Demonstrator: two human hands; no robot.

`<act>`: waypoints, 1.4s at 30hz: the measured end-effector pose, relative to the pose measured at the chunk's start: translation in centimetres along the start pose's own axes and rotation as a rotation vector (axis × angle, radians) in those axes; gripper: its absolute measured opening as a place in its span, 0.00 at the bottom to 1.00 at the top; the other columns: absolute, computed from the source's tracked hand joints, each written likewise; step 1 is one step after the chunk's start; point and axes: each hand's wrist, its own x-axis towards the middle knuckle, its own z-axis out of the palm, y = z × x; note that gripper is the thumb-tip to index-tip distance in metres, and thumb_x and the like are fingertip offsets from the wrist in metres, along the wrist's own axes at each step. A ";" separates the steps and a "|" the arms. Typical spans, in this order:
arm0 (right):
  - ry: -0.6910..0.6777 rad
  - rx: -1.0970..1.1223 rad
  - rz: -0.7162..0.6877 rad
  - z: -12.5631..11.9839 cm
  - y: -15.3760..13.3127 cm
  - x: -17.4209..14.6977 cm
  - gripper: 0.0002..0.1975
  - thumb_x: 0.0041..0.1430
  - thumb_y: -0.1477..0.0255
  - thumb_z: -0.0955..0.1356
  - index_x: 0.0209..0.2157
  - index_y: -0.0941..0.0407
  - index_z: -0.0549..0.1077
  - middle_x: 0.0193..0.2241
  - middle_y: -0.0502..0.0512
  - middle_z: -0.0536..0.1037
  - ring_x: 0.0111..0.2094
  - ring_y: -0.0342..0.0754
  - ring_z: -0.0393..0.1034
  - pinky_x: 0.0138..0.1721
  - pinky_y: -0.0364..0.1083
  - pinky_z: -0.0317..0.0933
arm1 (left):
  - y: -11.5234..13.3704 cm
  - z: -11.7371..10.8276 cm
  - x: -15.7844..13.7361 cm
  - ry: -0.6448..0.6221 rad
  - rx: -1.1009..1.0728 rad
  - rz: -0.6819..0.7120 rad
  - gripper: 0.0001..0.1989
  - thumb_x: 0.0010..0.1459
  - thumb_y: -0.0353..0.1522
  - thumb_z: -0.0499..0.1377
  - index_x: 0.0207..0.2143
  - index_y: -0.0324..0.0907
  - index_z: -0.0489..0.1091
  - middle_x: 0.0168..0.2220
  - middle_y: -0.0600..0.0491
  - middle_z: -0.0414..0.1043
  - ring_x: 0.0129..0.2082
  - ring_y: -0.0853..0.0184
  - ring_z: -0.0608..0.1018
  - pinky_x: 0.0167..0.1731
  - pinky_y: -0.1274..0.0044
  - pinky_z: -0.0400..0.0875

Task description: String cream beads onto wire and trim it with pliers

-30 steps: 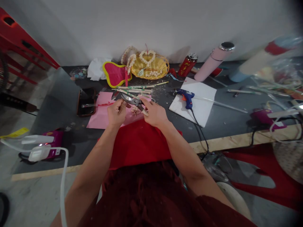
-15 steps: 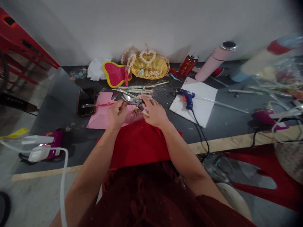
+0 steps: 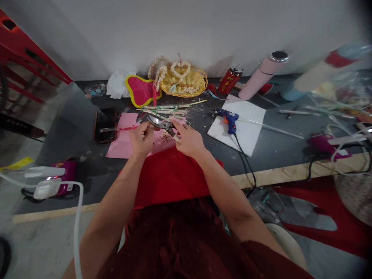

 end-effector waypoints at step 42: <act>0.010 0.009 -0.043 0.3 0.4 0.1 0.38 0.55 0.71 0.63 0.65 0.53 0.45 0.55 0.63 0.66 0.53 0.58 0.61 0.49 0.54 0.59 | -0.4 0.1 0.1 -0.025 0.000 0.058 0.13 0.62 0.35 0.52 0.29 0.42 0.73 0.29 0.53 0.77 0.29 0.71 0.76 0.30 0.79 0.68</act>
